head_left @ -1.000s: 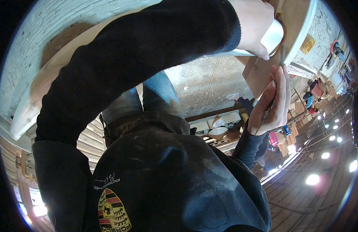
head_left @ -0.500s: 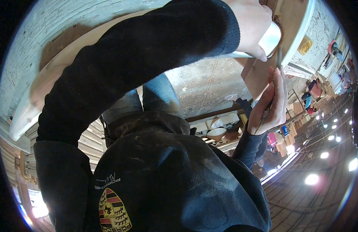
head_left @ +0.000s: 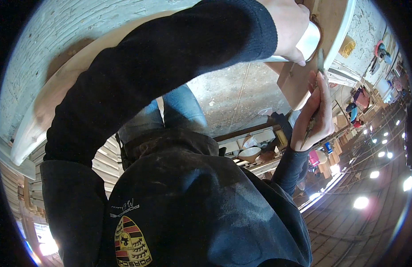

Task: The person marks a wood frame with a pencil and then uses a hand scraper tool to refine the edges and joints.

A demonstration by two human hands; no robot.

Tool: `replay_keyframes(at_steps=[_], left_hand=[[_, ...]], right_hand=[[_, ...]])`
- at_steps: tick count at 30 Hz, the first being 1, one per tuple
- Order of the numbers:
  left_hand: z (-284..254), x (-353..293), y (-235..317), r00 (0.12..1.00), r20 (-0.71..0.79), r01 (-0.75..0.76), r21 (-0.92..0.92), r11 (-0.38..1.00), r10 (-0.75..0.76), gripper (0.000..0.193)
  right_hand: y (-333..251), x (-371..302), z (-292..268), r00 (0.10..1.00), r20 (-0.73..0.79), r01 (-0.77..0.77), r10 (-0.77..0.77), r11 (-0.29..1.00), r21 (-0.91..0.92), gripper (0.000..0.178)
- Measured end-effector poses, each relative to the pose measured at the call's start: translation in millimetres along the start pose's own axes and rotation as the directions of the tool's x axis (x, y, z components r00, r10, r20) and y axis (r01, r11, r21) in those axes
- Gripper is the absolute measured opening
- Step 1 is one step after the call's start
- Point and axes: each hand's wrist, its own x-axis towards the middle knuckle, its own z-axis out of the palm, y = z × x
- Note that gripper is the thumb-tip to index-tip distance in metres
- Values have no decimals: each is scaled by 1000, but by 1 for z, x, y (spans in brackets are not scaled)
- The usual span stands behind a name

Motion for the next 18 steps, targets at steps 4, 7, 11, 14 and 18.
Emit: replay_keyframes(at_steps=[4,7,11,14,18], left_hand=[[-1,-3,1,1000,19,3,10,1000,-3,52],[-4,-7,2,1000,12,0,19,1000,0,53],[-3,-9,0,1000,-17,-10,40,999,11,53],[-3,-9,2,1000,26,15,27,1000,-15,54],[-2,-10,-1,1000,9,-6,20,1000,6,54]], right_hand=[[-5,-1,-3,1000,8,-11,11,1000,-13,24],[-2,1,-5,999,32,-4,2,999,52,27],[-3,0,-5,998,54,-22,18,998,65,27],[1,-1,-9,996,79,-47,39,994,99,28],[-1,2,-11,990,90,-132,111,956,263,30]])
